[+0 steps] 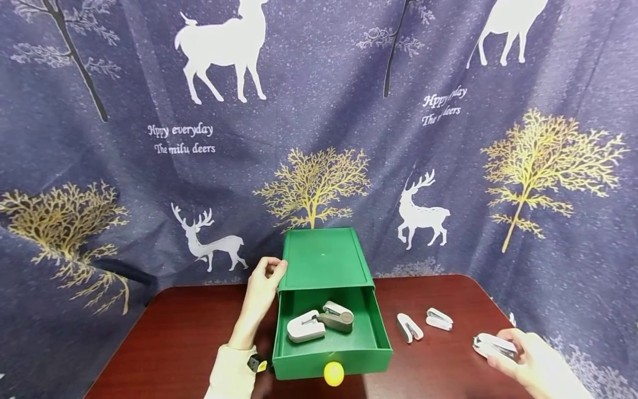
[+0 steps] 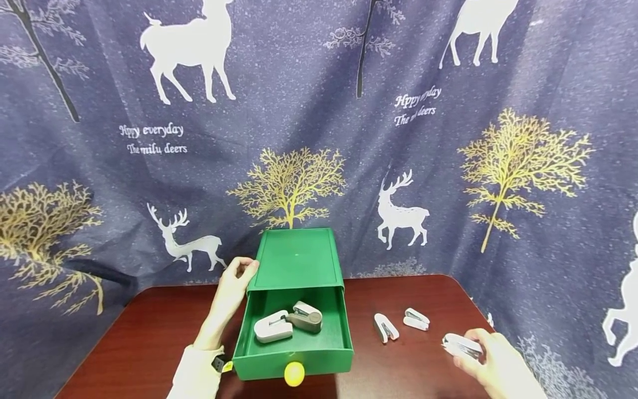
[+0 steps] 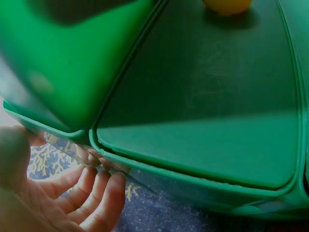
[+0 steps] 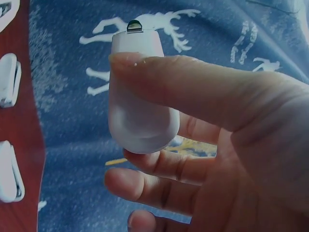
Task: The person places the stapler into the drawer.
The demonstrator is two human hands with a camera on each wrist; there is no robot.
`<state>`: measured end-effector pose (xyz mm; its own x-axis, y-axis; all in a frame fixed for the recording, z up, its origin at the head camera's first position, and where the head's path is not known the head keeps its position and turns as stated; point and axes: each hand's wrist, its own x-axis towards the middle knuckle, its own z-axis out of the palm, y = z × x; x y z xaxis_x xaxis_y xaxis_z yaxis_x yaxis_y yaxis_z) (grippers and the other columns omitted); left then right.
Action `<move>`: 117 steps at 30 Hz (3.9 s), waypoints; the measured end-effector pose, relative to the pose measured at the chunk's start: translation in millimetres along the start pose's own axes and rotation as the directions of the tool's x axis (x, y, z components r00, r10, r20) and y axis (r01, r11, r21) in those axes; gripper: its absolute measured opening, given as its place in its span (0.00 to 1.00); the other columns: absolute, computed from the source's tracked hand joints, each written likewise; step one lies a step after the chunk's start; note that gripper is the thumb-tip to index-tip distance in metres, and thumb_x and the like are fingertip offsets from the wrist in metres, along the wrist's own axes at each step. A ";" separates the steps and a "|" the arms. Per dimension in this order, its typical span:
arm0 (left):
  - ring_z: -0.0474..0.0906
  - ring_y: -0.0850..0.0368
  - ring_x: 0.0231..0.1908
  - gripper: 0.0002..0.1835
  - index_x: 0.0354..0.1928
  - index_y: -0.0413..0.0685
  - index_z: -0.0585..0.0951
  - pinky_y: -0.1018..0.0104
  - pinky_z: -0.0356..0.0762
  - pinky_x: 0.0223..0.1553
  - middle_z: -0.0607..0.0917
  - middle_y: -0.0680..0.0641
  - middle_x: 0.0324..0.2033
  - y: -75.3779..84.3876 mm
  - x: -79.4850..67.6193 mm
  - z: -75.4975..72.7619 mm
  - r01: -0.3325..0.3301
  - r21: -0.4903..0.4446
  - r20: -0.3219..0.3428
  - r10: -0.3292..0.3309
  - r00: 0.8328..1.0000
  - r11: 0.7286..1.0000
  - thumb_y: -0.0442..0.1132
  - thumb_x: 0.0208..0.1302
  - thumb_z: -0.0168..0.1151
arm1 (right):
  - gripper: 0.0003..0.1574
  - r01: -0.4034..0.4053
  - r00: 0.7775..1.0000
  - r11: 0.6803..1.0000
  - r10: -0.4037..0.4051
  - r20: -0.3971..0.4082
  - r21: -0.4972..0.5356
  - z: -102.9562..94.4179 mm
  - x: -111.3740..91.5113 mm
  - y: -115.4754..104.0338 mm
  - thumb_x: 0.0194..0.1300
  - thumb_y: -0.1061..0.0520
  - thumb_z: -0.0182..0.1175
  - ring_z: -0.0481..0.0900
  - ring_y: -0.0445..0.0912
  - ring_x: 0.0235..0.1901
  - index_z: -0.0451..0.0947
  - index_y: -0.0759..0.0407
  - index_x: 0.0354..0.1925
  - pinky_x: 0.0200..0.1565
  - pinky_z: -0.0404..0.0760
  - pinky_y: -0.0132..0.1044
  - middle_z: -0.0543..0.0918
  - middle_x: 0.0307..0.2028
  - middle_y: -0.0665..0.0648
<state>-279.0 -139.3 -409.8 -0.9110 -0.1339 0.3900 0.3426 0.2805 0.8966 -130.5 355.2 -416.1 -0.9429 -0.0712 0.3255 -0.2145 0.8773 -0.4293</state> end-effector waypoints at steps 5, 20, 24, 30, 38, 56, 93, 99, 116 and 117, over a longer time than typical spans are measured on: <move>0.74 0.55 0.28 0.12 0.44 0.49 0.80 0.68 0.72 0.28 0.78 0.48 0.29 0.1 -0.1 0.5 0.000 0.009 -0.004 0.000 1.000 1.000 0.48 0.67 0.63 | 0.17 0.050 0.998 0.999 -0.049 -0.049 0.023 -0.3 7.4 -18.4 0.48 0.52 0.76 0.65 0.32 0.23 0.77 0.49 0.34 0.25 0.66 0.34 0.71 0.23 0.39; 0.73 0.55 0.27 0.12 0.44 0.48 0.80 0.68 0.72 0.27 0.78 0.49 0.29 0.4 0.0 1.1 -0.001 0.000 -0.007 0.001 1.000 1.000 0.49 0.67 0.63 | 0.22 0.246 0.942 0.969 -0.248 -0.225 -0.038 3.4 29.5 -72.6 0.45 0.53 0.78 0.63 0.34 0.25 0.75 0.42 0.36 0.26 0.61 0.31 0.65 0.25 0.40; 0.73 0.55 0.27 0.12 0.44 0.49 0.80 0.68 0.72 0.27 0.78 0.49 0.28 1.4 -1.1 1.3 0.001 -0.002 -0.007 -0.001 1.000 1.000 0.49 0.67 0.63 | 0.21 0.280 0.931 0.957 -0.290 -0.223 -0.076 2.6 37.3 -86.3 0.47 0.51 0.77 0.66 0.34 0.28 0.75 0.42 0.36 0.29 0.65 0.31 0.69 0.29 0.40; 0.73 0.55 0.28 0.13 0.43 0.49 0.80 0.67 0.71 0.29 0.78 0.49 0.28 0.0 -0.6 0.5 -0.005 0.027 -0.022 0.005 1.000 1.000 0.50 0.67 0.63 | 0.22 0.355 0.905 0.923 -0.379 -0.195 -0.147 2.2 50.2 -110.8 0.45 0.50 0.77 0.71 0.36 0.35 0.76 0.44 0.37 0.38 0.69 0.30 0.73 0.35 0.40; 0.73 0.55 0.27 0.14 0.43 0.48 0.80 0.68 0.71 0.28 0.77 0.49 0.27 -0.3 -0.3 0.4 -0.004 0.021 -0.017 0.004 1.000 1.000 0.50 0.67 0.63 | 0.18 0.417 0.901 0.904 -0.425 -0.084 -0.096 1.3 61.8 -148.6 0.53 0.50 0.74 0.69 0.33 0.31 0.77 0.44 0.40 0.33 0.73 0.32 0.70 0.34 0.38; 0.73 0.56 0.28 0.13 0.44 0.48 0.80 0.68 0.71 0.28 0.77 0.50 0.28 1.9 -0.3 1.1 0.005 0.021 -0.015 -0.004 1.000 1.000 0.49 0.67 0.63 | 0.21 0.590 0.807 0.798 -0.577 0.127 -0.123 24.4 82.9 -202.1 0.51 0.49 0.75 0.69 0.39 0.30 0.79 0.52 0.41 0.32 0.72 0.35 0.71 0.32 0.43; 0.73 0.55 0.28 0.13 0.43 0.47 0.80 0.68 0.70 0.28 0.78 0.50 0.29 2.1 -0.3 2.1 -0.001 0.016 -0.018 0.001 1.000 1.000 0.49 0.67 0.63 | 0.15 0.568 0.818 0.801 -0.526 0.233 -0.188 47.9 87.7 -213.2 0.41 0.53 0.79 0.62 0.45 0.33 0.81 0.45 0.26 0.32 0.59 0.42 0.78 0.22 0.39; 0.73 0.56 0.26 0.13 0.43 0.47 0.80 0.68 0.71 0.26 0.78 0.49 0.29 1.8 -0.8 1.7 0.006 0.007 -0.020 -0.006 1.000 1.000 0.49 0.67 0.63 | 0.12 0.530 0.834 0.824 -0.464 0.298 -0.201 48.8 87.2 -215.8 0.45 0.53 0.77 0.68 0.46 0.30 0.83 0.45 0.29 0.31 0.62 0.41 0.81 0.26 0.42; 0.73 0.56 0.28 0.13 0.43 0.46 0.80 0.68 0.70 0.27 0.78 0.49 0.29 0.8 0.2 1.5 0.000 0.012 -0.019 0.001 1.000 1.000 0.49 0.67 0.63 | 0.33 0.475 0.838 0.878 -0.434 0.332 -0.053 47.0 93.7 -205.9 0.48 0.34 0.73 0.79 0.43 0.33 0.80 0.50 0.46 0.31 0.76 0.43 0.82 0.36 0.48; 0.73 0.55 0.28 0.13 0.43 0.46 0.80 0.68 0.70 0.27 0.78 0.49 0.29 1.1 0.2 1.4 -0.001 0.009 -0.017 0.002 1.000 1.000 0.49 0.67 0.63 | 0.34 0.467 0.837 0.884 -0.432 0.335 -0.027 47.1 94.2 -204.7 0.51 0.32 0.71 0.80 0.44 0.36 0.80 0.51 0.48 0.33 0.78 0.44 0.83 0.38 0.49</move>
<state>-279.2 -137.8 -409.0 -0.9064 -0.1498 0.3950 0.3419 0.2891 0.8942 -187.4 146.6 -337.3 -0.7824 -0.5975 0.1754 -0.6227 0.7553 -0.2045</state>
